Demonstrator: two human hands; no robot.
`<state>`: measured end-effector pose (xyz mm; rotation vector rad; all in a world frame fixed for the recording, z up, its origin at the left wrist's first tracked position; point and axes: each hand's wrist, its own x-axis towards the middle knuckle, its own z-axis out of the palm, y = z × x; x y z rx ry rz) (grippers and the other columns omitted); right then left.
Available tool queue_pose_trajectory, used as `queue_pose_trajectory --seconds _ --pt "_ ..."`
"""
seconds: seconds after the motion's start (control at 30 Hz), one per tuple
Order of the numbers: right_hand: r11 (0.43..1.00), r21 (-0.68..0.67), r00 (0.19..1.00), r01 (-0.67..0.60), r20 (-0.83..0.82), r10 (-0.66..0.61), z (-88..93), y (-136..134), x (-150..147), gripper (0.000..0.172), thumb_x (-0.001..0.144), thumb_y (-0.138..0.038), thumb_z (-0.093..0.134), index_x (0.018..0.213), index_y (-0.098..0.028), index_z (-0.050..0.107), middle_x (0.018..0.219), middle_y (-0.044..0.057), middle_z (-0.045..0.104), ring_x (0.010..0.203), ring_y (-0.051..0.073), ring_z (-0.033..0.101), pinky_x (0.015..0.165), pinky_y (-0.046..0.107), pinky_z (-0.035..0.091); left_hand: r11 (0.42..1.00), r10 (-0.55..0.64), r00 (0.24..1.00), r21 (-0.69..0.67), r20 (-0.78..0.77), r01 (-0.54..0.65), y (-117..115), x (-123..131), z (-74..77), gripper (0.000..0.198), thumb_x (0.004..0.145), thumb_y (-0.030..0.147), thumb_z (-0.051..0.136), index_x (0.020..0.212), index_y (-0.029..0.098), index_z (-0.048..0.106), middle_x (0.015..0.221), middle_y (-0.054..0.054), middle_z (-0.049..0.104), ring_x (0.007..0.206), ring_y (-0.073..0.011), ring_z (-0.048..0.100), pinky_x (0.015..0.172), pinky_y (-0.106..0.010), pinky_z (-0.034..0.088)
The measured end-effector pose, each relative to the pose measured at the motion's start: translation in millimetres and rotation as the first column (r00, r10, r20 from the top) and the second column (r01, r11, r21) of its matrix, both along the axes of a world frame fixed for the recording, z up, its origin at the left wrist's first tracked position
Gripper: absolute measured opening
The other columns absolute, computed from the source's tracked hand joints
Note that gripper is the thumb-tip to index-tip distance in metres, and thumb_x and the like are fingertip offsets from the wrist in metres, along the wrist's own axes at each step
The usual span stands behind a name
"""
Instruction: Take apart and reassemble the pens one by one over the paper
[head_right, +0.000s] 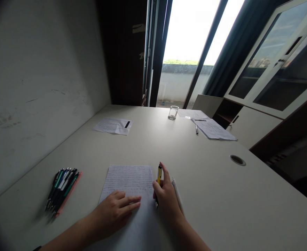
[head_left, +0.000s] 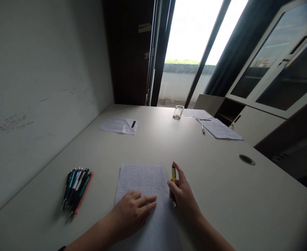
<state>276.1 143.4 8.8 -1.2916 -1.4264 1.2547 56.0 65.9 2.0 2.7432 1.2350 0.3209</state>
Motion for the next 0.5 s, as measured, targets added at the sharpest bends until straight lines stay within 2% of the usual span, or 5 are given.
queue_pose_trajectory --seconds 0.2,0.5 --pt "0.999 0.008 0.999 0.036 -0.017 -0.036 -2.5 1.3 -1.0 0.08 0.086 -0.03 0.055 0.157 -0.022 0.019 0.052 -0.01 0.049 0.043 0.014 0.049 0.044 0.022 0.042 1.0 -0.001 1.0 -0.003 0.008 0.001 0.6 0.5 2.1 0.037 0.098 0.022 0.051 0.135 0.026 0.052 0.147 0.001 0.054 0.097 -0.0236 0.06 0.087 -0.044 0.048" --pt "1.0 -0.016 1.0 0.013 -0.024 -0.013 -3.8 1.3 0.6 0.067 0.086 -0.031 0.053 0.149 -0.021 0.031 0.052 -0.011 0.049 0.043 0.014 0.048 0.041 0.02 0.04 1.0 -0.002 1.0 0.001 0.012 0.002 0.1 -0.9 1.7 0.039 0.096 0.021 0.054 0.135 0.026 0.052 0.146 -0.001 0.055 0.097 -0.0235 0.061 0.086 -0.044 0.048"
